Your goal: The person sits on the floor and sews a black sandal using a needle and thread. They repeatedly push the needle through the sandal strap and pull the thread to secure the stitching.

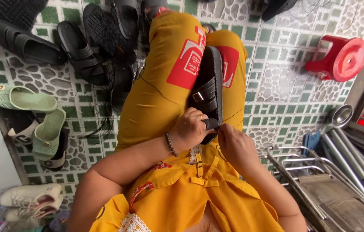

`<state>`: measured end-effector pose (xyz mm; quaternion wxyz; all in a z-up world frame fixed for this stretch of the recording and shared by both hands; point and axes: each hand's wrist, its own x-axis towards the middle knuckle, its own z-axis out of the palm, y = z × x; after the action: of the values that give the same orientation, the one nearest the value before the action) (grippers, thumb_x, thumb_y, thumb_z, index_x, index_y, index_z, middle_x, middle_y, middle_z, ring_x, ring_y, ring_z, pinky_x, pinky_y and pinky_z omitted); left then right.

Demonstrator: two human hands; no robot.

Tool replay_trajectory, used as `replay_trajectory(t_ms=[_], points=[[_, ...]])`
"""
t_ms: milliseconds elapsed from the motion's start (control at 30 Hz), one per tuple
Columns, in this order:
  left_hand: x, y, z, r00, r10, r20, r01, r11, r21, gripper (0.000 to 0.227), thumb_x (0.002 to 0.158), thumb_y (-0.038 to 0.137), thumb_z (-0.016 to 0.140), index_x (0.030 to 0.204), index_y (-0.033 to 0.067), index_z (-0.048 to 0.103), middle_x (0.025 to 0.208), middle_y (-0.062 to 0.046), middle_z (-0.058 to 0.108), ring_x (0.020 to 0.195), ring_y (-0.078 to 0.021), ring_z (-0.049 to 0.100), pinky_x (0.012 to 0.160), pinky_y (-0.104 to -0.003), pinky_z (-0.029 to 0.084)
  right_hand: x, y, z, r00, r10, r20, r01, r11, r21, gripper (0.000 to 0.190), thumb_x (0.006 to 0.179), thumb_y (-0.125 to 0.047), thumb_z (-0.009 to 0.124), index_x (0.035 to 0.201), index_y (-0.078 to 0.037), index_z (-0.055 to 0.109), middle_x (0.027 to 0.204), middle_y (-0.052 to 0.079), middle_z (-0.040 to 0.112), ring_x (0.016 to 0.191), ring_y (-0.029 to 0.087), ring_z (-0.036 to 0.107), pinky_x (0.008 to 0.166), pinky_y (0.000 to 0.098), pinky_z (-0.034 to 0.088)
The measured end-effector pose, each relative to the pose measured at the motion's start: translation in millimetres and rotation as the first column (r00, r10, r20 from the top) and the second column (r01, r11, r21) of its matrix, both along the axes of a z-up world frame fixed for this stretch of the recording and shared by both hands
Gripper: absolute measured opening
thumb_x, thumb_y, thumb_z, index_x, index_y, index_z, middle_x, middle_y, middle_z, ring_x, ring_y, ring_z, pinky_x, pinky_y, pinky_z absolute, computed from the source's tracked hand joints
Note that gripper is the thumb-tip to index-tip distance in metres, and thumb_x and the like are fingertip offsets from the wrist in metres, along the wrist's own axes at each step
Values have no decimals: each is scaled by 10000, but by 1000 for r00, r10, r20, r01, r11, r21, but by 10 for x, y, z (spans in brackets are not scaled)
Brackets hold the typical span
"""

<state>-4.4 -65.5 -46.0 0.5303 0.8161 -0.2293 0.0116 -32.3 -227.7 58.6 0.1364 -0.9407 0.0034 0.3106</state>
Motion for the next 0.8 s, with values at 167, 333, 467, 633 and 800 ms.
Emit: replay_trajectory(t_ms=[167, 333, 467, 633, 800], points=[[108, 293, -201, 992, -53, 112, 34, 986, 164, 405, 716, 429, 780, 545, 84, 655, 668, -28, 621, 657, -207, 586, 665, -367, 447, 0, -22, -56, 980, -193, -55, 197, 979, 61, 223, 921, -360, 555, 1024, -176, 628, 777, 115, 690, 714, 365, 690, 645, 500, 548], [233, 818, -40, 977, -157, 145, 95, 928, 360, 324, 649, 399, 808, 553, 134, 648, 778, 18, 589, 809, -197, 536, 795, -401, 381, -53, 5, 186, 979, -201, -25, 202, 971, 127, 313, 930, -316, 557, 1186, -142, 600, 877, 168, 667, 789, 399, 691, 704, 510, 557], [287, 678, 487, 913, -376, -160, 310, 892, -328, 315, 696, 339, 821, 693, 48, 701, 1013, -63, 685, 1065, -317, 578, 931, -455, 407, -162, -57, 61, 980, -198, 27, 191, 968, 165, 301, 936, -350, 551, 1162, -160, 609, 909, 165, 662, 797, 404, 683, 704, 510, 560], [356, 344, 166, 926, -329, -184, 293, 936, -197, 143, 774, 56, 760, 714, -33, 664, 895, -106, 656, 834, -305, 669, 760, -356, 549, -212, 1, 87, 953, -285, 102, 253, 935, 250, 280, 930, -281, 577, 1162, -131, 620, 915, 188, 660, 792, 441, 661, 655, 543, 546], [499, 306, 76, 840, -461, 287, 353, 865, 355, 118, 829, 63, 671, 711, 63, 658, 785, -31, 653, 734, -194, 676, 686, -278, 564, -299, -121, -88, 949, -294, 111, 260, 933, 248, 242, 917, -275, 598, 1113, -141, 651, 902, 146, 678, 781, 398, 677, 653, 487, 560]])
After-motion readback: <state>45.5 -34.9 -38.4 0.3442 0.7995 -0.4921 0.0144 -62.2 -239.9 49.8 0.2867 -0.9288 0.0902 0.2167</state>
